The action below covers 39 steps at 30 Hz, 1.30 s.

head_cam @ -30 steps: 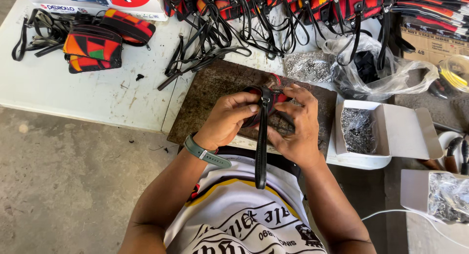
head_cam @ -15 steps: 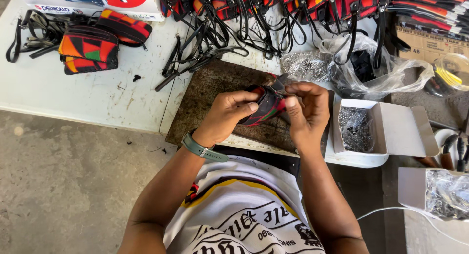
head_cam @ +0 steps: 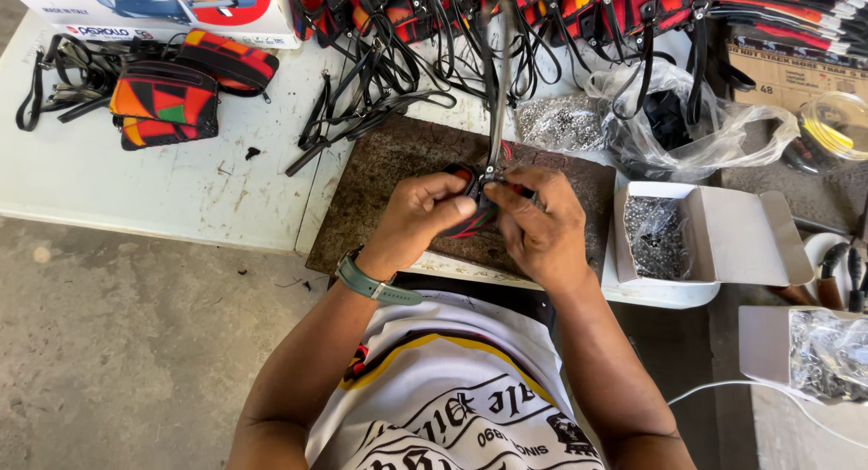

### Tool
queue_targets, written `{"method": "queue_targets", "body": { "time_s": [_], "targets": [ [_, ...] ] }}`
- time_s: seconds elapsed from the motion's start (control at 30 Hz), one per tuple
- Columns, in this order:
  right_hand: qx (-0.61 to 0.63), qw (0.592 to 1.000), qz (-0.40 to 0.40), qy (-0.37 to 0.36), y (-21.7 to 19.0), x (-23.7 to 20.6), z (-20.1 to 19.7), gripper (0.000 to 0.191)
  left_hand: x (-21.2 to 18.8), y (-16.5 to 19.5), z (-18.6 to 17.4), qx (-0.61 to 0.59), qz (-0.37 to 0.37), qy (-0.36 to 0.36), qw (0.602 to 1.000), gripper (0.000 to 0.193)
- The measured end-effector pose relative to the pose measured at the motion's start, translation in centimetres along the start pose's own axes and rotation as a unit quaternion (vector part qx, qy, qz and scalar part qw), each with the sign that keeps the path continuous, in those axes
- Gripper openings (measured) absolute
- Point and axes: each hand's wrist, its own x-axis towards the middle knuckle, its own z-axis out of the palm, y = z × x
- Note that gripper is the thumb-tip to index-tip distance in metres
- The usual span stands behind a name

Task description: The person attaches black strap hardware to small colorful fabric pouches at a work table. They take a pouch, insert a metal rivet and strap end, then hammer the rivet on a wooden block to secure the strap, placing finished pouches aside and repeating with the next one.

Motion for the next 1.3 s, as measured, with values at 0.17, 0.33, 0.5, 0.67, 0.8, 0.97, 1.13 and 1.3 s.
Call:
{"method": "queue_targets", "body": {
  "time_s": [0.17,0.33,0.5,0.67,0.8,0.97,1.13,1.3],
  "targets": [
    [0.043,0.998,0.036,0.007,-0.3,-0.9,0.5,0.034,-0.9,0.2,0.8,0.095,0.022,0.037,0.995,0.025],
    [0.104,0.991,0.082,0.025,-0.8,-1.3,0.4,0.026,-1.2,0.2,1.1,0.072,0.039,0.023,0.996,0.025],
    [0.107,0.991,0.081,0.021,-0.9,-1.0,0.5,0.026,-1.5,0.5,1.8,0.132,0.073,0.078,0.985,0.021],
    [0.107,0.992,0.067,0.012,-1.2,-1.3,-0.2,0.026,-2.0,0.2,2.5,0.213,0.144,0.13,0.958,0.019],
    [-0.036,0.988,0.149,-0.023,1.5,-2.3,-5.7,0.02,-1.8,-0.7,2.4,0.187,0.108,0.182,0.959,0.02],
    [-0.337,0.815,0.35,-0.315,9.3,-5.0,-12.4,0.017,-1.6,-1.2,1.2,0.092,0.076,0.191,0.974,0.017],
    [-0.405,0.713,0.349,-0.453,12.9,-6.8,-10.6,0.022,-1.6,-1.2,1.2,0.092,0.07,0.177,0.977,0.017],
    [-0.368,0.725,0.363,-0.454,12.1,-6.1,-10.8,0.022,-1.4,-1.1,1.1,0.086,0.072,0.184,0.977,0.016]
  ]
}}
